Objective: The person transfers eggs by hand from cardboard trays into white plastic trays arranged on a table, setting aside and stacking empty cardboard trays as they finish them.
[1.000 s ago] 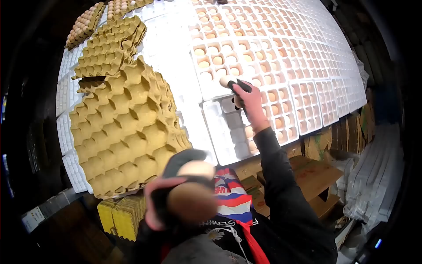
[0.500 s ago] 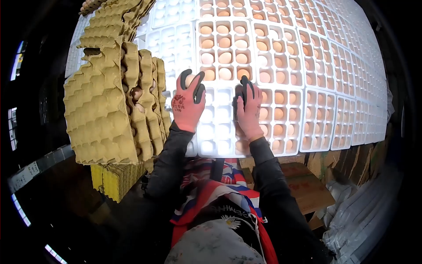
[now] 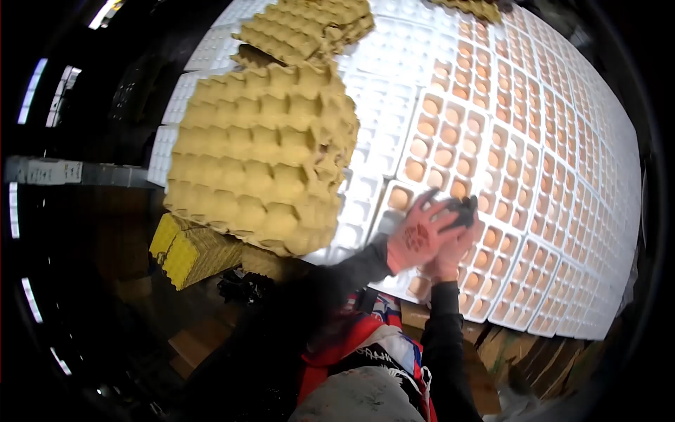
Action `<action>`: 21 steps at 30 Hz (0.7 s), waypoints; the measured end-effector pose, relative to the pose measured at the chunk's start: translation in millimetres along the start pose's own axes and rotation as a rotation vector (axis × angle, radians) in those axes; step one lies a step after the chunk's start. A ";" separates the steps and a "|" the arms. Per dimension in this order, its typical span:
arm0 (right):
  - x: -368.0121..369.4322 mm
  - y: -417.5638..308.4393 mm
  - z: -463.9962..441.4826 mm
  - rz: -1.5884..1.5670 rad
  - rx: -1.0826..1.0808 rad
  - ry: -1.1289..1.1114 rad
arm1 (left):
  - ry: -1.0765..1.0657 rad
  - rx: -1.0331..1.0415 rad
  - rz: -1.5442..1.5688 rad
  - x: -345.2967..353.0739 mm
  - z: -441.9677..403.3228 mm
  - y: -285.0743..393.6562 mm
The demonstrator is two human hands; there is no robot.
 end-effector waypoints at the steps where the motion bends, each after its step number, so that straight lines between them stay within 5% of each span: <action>1: -6.3 -6.2 -0.3 0.145 -0.025 -0.017 | -0.020 0.062 0.115 -40.1 2.0 29.1; 3: 7.0 -71.0 -2.3 0.277 -0.077 -0.108 | -0.001 0.122 0.086 -154.7 13.3 63.7; 5: 33.7 -108.9 -3.3 -0.001 0.017 -0.248 | 0.262 -0.178 -0.310 -286.3 44.3 25.5; 7: 70.4 -159.3 6.2 0.002 0.043 -0.585 | 0.585 -0.719 -0.725 -372.7 106.0 -40.1; 9: 122.8 -230.2 31.2 0.150 0.012 -0.760 | 0.426 -1.085 -0.700 -406.8 167.8 -113.3; 11: 165.2 -267.9 46.0 0.379 -0.017 -0.946 | 0.295 -1.196 0.052 -408.8 190.1 -153.5; 13: 178.9 -246.5 34.5 0.739 -0.150 -0.909 | 0.207 -1.171 0.183 -409.2 206.4 -187.5; 15: 166.9 -244.1 10.5 0.317 0.073 -0.655 | 0.245 -1.046 0.713 -418.1 204.6 -209.8; 17: 180.1 -303.0 0.8 0.271 -0.045 -0.647 | 0.232 -0.922 0.728 -430.2 168.8 -204.2; 18: 182.4 -314.7 -15.6 0.199 -0.208 -0.417 | 0.226 -0.860 0.736 -435.9 151.0 -201.7; 19: 189.2 -332.1 -38.1 0.287 -0.220 -0.230 | 0.467 -0.831 1.040 -426.4 135.9 -214.7; 21: 230.3 -382.1 -80.1 0.105 -0.258 -0.268 | 0.713 -0.642 1.153 -417.5 108.5 -268.2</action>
Point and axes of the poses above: each hand's wrist, its own z-axis away from the middle knuckle, its own x-axis out of the palm, y = z × x, the point moved 6 cm from there along -z, towards the middle knuckle, and after that the axes turned 6 degrees about z, right-handed, at the moved point
